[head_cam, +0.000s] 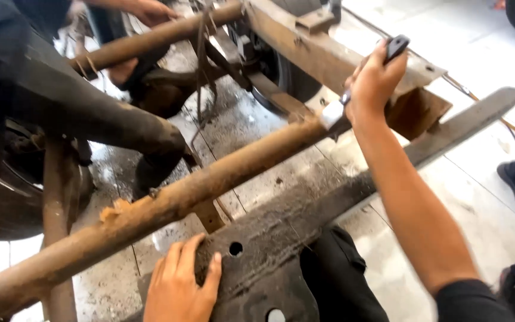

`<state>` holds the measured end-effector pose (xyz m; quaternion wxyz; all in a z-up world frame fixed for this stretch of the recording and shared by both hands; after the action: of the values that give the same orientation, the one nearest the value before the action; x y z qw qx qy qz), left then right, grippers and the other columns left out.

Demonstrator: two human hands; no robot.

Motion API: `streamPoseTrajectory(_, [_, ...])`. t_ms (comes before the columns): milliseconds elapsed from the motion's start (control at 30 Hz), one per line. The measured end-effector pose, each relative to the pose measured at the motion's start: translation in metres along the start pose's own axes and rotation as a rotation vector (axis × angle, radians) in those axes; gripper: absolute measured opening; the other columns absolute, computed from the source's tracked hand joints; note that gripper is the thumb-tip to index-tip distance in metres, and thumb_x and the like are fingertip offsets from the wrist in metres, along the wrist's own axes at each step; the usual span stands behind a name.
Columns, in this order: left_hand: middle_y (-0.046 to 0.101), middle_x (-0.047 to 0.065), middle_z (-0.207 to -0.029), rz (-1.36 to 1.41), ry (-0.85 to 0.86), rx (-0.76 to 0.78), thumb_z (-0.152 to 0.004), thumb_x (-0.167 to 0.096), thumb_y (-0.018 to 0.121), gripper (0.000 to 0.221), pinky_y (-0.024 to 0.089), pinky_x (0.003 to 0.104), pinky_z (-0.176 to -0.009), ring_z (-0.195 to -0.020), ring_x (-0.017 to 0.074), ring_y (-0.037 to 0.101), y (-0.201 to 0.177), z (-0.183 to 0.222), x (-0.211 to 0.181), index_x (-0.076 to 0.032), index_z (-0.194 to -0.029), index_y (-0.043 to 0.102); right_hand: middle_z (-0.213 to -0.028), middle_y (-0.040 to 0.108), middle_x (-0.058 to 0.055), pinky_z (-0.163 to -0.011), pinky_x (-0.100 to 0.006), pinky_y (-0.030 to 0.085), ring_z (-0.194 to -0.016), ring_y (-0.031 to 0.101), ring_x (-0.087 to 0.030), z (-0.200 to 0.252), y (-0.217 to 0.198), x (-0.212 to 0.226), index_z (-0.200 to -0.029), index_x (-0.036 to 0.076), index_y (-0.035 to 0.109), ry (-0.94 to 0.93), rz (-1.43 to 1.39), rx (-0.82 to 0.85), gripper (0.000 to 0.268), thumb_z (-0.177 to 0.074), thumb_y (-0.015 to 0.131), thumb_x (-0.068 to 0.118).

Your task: Scraping residue or paint off a car chassis using a handheld scraper tool.

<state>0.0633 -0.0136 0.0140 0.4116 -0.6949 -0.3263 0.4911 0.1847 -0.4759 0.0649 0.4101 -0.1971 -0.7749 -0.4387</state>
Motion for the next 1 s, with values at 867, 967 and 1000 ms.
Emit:
streamPoseTrajectory(867, [0.066,0.013,-0.117,0.030,0.037,-0.062,-0.086,-0.045,0.063,0.051,0.050,0.047,-0.095,-0.108,0.0383,0.064,-0.006,0.002,-0.004,-0.014,-0.126,0.065,-0.061,0.047,-0.001,-0.037,-0.031,0.039,-0.041,0.044,-0.013,0.011,-0.008,-0.013,-0.093,0.008,0.046,-0.102,-0.166,-0.081,0.029,-0.110,0.055,0.030])
streamPoseTrajectory(967, [0.065,0.013,-0.120,-0.002,0.010,0.000,-0.086,-0.045,0.063,0.053,0.049,0.047,-0.096,-0.109,0.0374,0.064,-0.006,-0.005,-0.010,-0.016,-0.130,0.065,-0.058,0.045,-0.001,-0.034,-0.031,0.036,-0.038,0.042,-0.012,0.024,0.010,0.010,-0.095,0.009,0.045,-0.054,-0.226,-0.004,0.026,-0.108,0.057,0.028])
streamPoseTrajectory(1000, [0.065,0.013,-0.121,-0.017,-0.004,0.021,-0.086,-0.045,0.063,0.053,0.049,0.048,-0.096,-0.110,0.0373,0.064,-0.009,-0.003,-0.011,-0.016,-0.131,0.064,-0.059,0.047,0.000,-0.035,-0.031,0.034,-0.039,0.042,-0.011,0.022,0.007,0.009,-0.098,0.009,0.048,-0.051,-0.202,-0.021,0.023,-0.108,0.058,0.028])
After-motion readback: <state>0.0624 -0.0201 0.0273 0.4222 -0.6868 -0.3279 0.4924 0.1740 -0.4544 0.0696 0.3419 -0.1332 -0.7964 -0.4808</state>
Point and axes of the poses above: each hand's wrist, its own z-axis away from the middle knuckle, its own y-axis out of the palm, x = y × z, the point moved 7 cm from there along -z, towards the middle knuckle
